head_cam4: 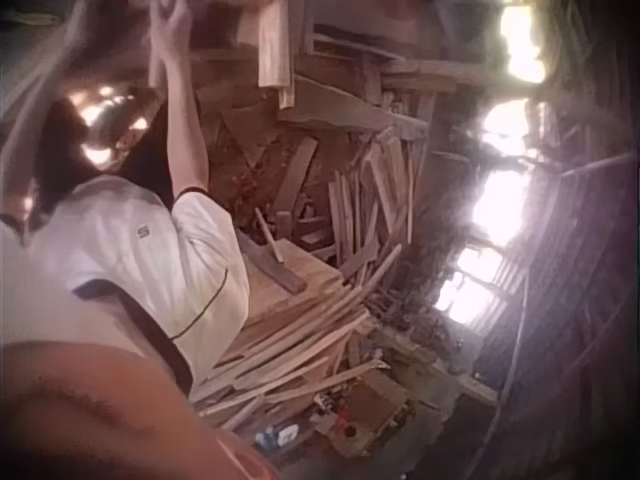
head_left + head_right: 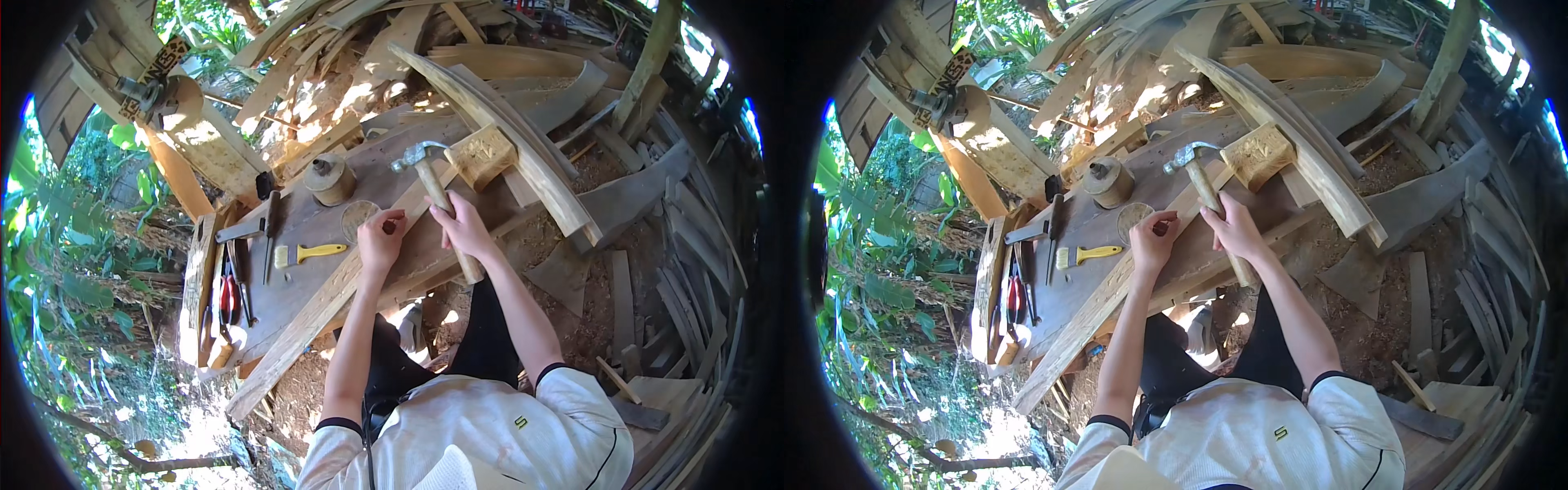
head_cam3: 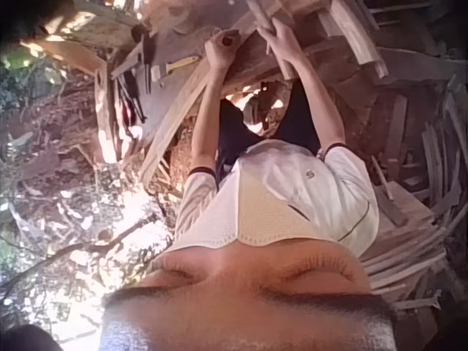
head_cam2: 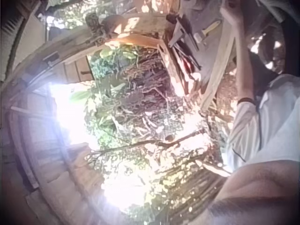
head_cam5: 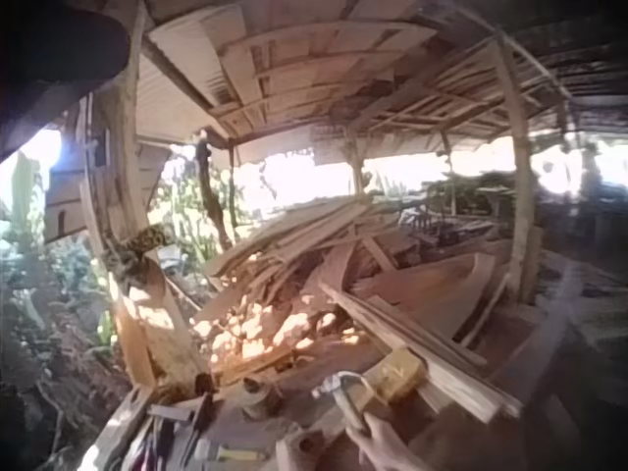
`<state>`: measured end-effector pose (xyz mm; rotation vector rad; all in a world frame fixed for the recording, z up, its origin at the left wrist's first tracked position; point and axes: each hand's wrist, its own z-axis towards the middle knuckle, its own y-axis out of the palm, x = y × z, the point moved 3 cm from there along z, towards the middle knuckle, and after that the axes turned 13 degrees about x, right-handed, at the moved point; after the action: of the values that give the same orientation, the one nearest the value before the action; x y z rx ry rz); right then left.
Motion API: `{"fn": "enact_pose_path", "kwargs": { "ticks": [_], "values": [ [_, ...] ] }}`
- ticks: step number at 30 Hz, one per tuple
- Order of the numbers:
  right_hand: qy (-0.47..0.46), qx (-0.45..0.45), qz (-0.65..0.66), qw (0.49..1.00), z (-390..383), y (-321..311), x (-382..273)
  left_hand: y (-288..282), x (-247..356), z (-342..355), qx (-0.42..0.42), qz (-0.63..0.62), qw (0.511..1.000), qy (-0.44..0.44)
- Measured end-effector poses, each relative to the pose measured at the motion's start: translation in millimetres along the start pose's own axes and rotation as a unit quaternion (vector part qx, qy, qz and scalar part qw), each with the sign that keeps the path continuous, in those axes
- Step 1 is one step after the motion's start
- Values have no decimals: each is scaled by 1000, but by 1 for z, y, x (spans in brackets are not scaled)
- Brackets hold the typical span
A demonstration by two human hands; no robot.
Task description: The person smooths a long wooden plank by hand, then uses a yellow brush to sweep the surface and a small container to apply a finish. The person repeatedly brushes the plank and the workbench, handling the plank and tools throughout the sequence.
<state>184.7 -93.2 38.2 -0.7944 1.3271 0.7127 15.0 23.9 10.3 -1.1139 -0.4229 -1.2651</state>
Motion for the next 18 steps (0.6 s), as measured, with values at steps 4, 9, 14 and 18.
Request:
{"fn": "enact_pose_path", "kwargs": {
  "ticks": [4,9,14,18],
  "values": [
    [-46,21,-64,997,-43,-6,-42,-14,7,-8,15,-1,1000,-19],
    [-165,10,-213,963,-54,-11,-55,-10,18,-4,40,-19,999,-27],
    [-222,20,-239,945,-61,-11,-50,-11,21,-3,36,-35,998,-27],
    [-195,2,-269,943,-62,-15,-49,-9,17,-3,34,-20,998,-47]
  ]
}}
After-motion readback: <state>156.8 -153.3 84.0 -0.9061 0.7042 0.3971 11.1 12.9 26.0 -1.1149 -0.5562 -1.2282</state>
